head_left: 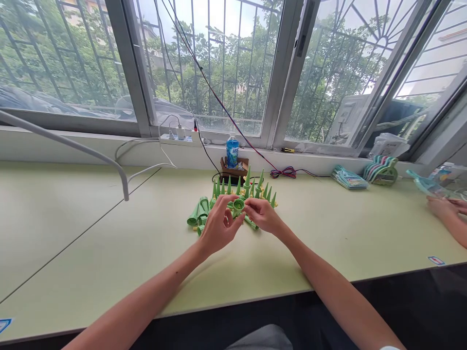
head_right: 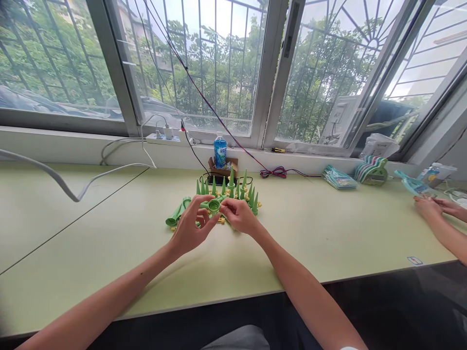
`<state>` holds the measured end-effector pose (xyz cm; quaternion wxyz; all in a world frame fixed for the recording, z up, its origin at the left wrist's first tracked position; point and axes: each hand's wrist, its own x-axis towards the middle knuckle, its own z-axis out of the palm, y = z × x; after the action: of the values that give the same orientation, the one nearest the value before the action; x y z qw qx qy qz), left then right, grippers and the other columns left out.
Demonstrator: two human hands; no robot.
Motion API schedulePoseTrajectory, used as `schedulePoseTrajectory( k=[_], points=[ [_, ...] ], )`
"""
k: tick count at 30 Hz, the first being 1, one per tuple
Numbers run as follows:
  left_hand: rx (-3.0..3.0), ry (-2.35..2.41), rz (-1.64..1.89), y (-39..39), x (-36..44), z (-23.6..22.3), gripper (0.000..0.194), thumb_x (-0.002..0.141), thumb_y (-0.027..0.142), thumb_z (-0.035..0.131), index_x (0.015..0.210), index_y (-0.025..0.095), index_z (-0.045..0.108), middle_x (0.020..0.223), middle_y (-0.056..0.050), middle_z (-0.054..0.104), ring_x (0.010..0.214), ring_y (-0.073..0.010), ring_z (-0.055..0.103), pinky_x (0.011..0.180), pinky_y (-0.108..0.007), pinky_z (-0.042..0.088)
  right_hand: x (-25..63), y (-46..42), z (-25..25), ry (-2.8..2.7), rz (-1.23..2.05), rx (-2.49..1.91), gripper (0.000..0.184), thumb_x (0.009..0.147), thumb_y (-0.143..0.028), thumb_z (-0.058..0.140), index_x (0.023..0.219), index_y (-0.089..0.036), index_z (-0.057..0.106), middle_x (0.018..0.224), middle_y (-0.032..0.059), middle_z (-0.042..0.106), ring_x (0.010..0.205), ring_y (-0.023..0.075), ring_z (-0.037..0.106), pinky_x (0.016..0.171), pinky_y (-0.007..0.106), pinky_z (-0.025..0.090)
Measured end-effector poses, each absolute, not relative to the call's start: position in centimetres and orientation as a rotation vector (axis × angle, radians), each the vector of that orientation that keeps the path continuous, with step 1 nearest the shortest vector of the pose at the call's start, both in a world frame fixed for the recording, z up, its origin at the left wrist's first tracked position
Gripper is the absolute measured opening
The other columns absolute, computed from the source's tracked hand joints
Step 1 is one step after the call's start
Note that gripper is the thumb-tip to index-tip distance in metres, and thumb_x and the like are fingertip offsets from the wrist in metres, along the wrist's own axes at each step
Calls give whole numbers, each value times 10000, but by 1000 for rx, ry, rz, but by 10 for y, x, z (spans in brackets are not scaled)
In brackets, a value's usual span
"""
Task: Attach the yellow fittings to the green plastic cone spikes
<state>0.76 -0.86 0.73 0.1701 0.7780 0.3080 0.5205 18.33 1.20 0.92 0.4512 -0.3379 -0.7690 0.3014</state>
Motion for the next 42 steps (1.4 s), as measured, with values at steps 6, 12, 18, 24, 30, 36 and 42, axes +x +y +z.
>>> schedulePoseTrajectory(
  k=[6, 12, 18, 24, 30, 36, 42],
  points=[
    [1982, 1046, 1508, -8, 6, 12, 233, 935, 408, 445, 976, 189, 511, 782, 4, 545, 441, -38, 425, 399, -166, 334, 183, 12, 9, -1849, 741, -826, 261, 899, -397, 518, 754, -181, 512, 565, -55, 373, 483, 79, 340, 456, 214, 271],
    [1881, 1148, 1380, -4, 6, 10, 565, 940, 505, 367, 528, 150, 519, 472, 5, 488, 388, -66, 415, 408, -199, 322, 182, 13, 8, -1842, 746, -833, 276, 899, -429, 521, 770, -185, 518, 574, -53, 377, 488, 82, 340, 459, 218, 282],
    [1777, 1108, 1266, -1, 8, 7, 644, 915, 566, 369, 491, 140, 601, 438, -18, 541, 355, -72, 427, 384, -205, 325, 181, 11, 9, -1868, 737, -824, 299, 901, -452, 515, 776, -181, 530, 586, -47, 401, 497, 82, 349, 464, 218, 290],
    [1665, 1012, 1205, -2, 8, 10, 654, 899, 596, 375, 511, 126, 614, 456, -32, 566, 314, -63, 392, 336, -208, 289, 181, 9, 11, -1882, 752, -820, 293, 905, -436, 513, 787, -172, 561, 577, -40, 429, 504, 84, 359, 473, 219, 306],
    [1617, 949, 1140, -5, 8, 14, 649, 896, 608, 374, 555, 113, 620, 509, -56, 600, 319, -67, 396, 323, -216, 287, 182, 8, 12, -1895, 782, -823, 305, 907, -447, 506, 812, -168, 588, 567, -39, 435, 493, 86, 362, 469, 223, 307],
    [1646, 934, 1104, -7, 5, 17, 644, 885, 629, 383, 591, 112, 631, 506, -50, 600, 331, -73, 410, 329, -220, 291, 185, 10, 10, -1894, 801, -800, 280, 906, -424, 516, 814, -168, 581, 545, -48, 414, 475, 80, 348, 459, 222, 291],
    [1730, 944, 1071, -4, 2, 13, 593, 914, 580, 371, 573, 138, 572, 375, 1, 475, 320, -81, 400, 372, -215, 314, 185, 12, 9, -1886, 834, -798, 296, 901, -441, 516, 810, -165, 573, 533, -55, 405, 462, 76, 350, 451, 217, 286]
  ],
)
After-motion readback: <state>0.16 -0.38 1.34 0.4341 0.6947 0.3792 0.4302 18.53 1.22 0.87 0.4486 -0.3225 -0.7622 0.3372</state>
